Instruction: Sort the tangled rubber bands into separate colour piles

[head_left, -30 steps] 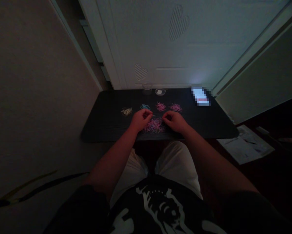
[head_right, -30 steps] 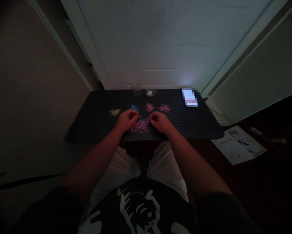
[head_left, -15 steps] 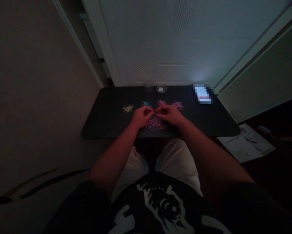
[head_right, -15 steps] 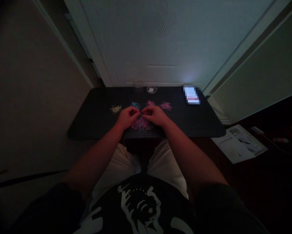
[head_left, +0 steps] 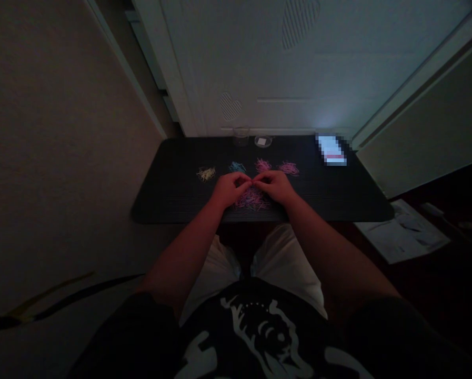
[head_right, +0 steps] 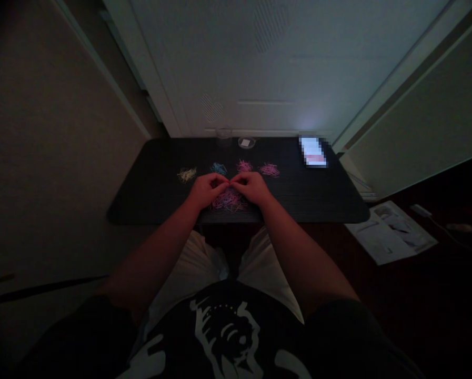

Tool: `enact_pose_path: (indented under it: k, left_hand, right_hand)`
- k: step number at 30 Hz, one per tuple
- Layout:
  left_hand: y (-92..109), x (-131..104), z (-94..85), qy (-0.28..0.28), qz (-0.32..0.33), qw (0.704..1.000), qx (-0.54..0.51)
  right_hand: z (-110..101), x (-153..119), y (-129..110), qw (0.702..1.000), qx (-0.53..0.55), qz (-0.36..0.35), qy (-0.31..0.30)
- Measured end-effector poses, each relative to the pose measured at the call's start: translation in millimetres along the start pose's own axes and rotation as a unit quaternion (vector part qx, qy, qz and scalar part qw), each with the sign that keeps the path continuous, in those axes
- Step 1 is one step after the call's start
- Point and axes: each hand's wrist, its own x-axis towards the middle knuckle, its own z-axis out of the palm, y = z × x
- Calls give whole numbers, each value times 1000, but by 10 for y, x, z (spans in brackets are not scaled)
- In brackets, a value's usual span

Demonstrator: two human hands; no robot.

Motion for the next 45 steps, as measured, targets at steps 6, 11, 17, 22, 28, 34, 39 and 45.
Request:
enact_pose_path:
  k: [6,11,17,22,28,34,39,45]
  left_hand:
    - [4,1,7,0,-12,1000,14]
    - [-7,5,15,11,-21,1000,10]
    - [4,1,7,1,-17,1000,21]
    - [17,-4,4,-5,-14,1000,27]
    - [18,-13,-2,1,-12,1000,18]
    - [15,-28,-3,-3,1,1000,11]
    - [8,-20,-4,0,-7,1000,28]
    - [-4,-19,-4,7,0,1000,30]
  right_hand:
    - [-9,4,15,999,34,7,18]
    - [-22,-1,26,997,67,25,41]
    - [-3,-4,23,998,56,6,-3]
    - [-5,3,30,999,43,6,5]
    - [-9,5,52,999,33,13,8]
    - [-6,-1,40,999,39,6,7]
    - [-7,-4,27,1000,28,14,6]
    - [-2,-6,41,998,57,9,12]
